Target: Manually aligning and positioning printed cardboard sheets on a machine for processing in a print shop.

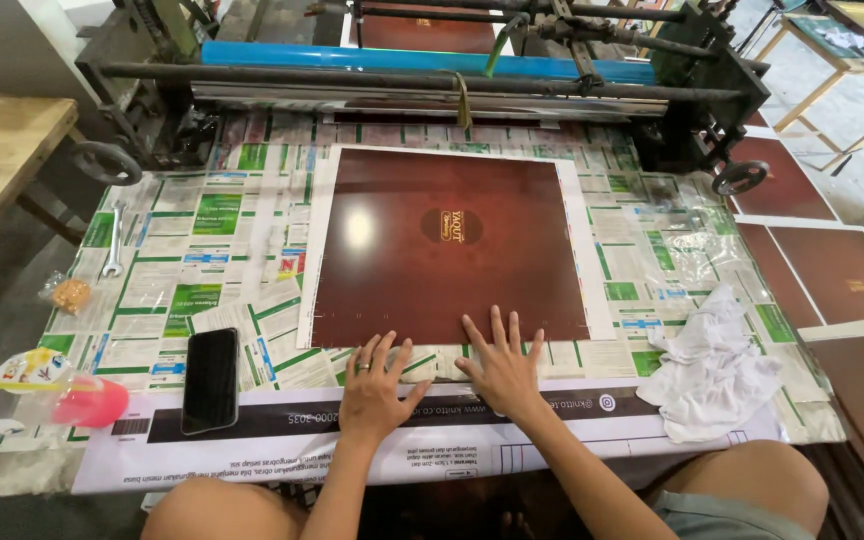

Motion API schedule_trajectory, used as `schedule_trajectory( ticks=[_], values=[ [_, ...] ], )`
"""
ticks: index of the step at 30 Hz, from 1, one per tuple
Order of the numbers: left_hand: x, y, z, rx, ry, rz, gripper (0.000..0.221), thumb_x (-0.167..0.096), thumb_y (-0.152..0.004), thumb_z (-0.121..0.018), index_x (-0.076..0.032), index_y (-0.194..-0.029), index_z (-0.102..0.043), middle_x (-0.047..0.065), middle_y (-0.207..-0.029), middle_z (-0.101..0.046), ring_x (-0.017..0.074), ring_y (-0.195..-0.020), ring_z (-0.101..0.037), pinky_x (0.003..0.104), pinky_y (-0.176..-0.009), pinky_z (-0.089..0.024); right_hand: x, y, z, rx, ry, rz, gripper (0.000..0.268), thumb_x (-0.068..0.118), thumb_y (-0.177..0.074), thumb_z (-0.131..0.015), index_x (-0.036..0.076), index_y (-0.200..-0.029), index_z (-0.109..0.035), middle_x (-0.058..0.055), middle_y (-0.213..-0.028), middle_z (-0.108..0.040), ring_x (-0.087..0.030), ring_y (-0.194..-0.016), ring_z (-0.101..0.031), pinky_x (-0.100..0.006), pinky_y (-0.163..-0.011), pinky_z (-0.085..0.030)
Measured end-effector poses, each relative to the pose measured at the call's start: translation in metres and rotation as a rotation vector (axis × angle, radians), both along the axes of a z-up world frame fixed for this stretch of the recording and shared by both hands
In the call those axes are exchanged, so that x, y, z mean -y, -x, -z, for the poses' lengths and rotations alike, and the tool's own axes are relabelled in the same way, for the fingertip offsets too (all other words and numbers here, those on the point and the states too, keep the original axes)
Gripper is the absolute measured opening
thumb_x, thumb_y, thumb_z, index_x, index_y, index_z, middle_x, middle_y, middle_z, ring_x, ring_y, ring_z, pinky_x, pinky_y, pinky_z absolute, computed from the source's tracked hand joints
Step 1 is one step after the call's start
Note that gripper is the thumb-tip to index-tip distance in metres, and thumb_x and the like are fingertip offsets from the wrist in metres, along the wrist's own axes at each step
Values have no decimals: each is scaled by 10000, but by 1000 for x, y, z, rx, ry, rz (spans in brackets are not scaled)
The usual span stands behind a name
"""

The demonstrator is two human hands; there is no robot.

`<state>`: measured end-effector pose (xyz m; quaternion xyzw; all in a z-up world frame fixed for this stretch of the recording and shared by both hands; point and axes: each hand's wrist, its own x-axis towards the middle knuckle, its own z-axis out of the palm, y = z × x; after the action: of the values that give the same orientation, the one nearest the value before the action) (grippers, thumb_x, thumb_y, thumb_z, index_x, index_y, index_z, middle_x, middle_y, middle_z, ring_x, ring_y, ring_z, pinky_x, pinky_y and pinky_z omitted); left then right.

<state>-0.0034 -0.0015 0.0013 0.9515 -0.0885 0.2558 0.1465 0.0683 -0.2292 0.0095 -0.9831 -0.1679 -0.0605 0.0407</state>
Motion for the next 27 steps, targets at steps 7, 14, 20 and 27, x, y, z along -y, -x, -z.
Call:
schedule_trajectory(
  ticks=[7,14,20,27],
  values=[
    [0,1,-3,-49,18,1,661,-578,-887,-640,-127,-1370,-613,135,-1421,-552,330,-1333,-485,527,-1143,-334,3,-37,22,-42,-25,-20,741,694,-946,-437,398,-1601,-255,-163,-1686,-154,-451,-1535,-118,-811,-1086,-22],
    [-1,0,-6,-71,29,8,688,-588,-861,-649,-131,-1373,-605,147,-1439,-516,363,-1397,-420,584,-1182,-265,-2,-95,26,1,-9,-8,770,730,-941,-406,406,-1617,-229,-147,-1702,-144,-466,-1538,-110,-827,-1084,-3],
    [-1,-3,-3,-94,25,4,689,-610,-867,-641,-145,-1373,-602,155,-1433,-512,362,-1398,-409,598,-1183,-253,-3,-131,23,-73,12,4,781,760,-938,-350,424,-1622,-180,-130,-1714,-98,-439,-1555,-75,-824,-1090,30],
    [-2,-3,1,-74,30,8,687,-607,-867,-645,-142,-1371,-607,154,-1430,-519,366,-1396,-423,588,-1187,-271,-7,-160,21,-123,9,17,809,787,-921,-344,441,-1626,-151,-116,-1723,-57,-415,-1570,-32,-812,-1106,54]
  ],
)
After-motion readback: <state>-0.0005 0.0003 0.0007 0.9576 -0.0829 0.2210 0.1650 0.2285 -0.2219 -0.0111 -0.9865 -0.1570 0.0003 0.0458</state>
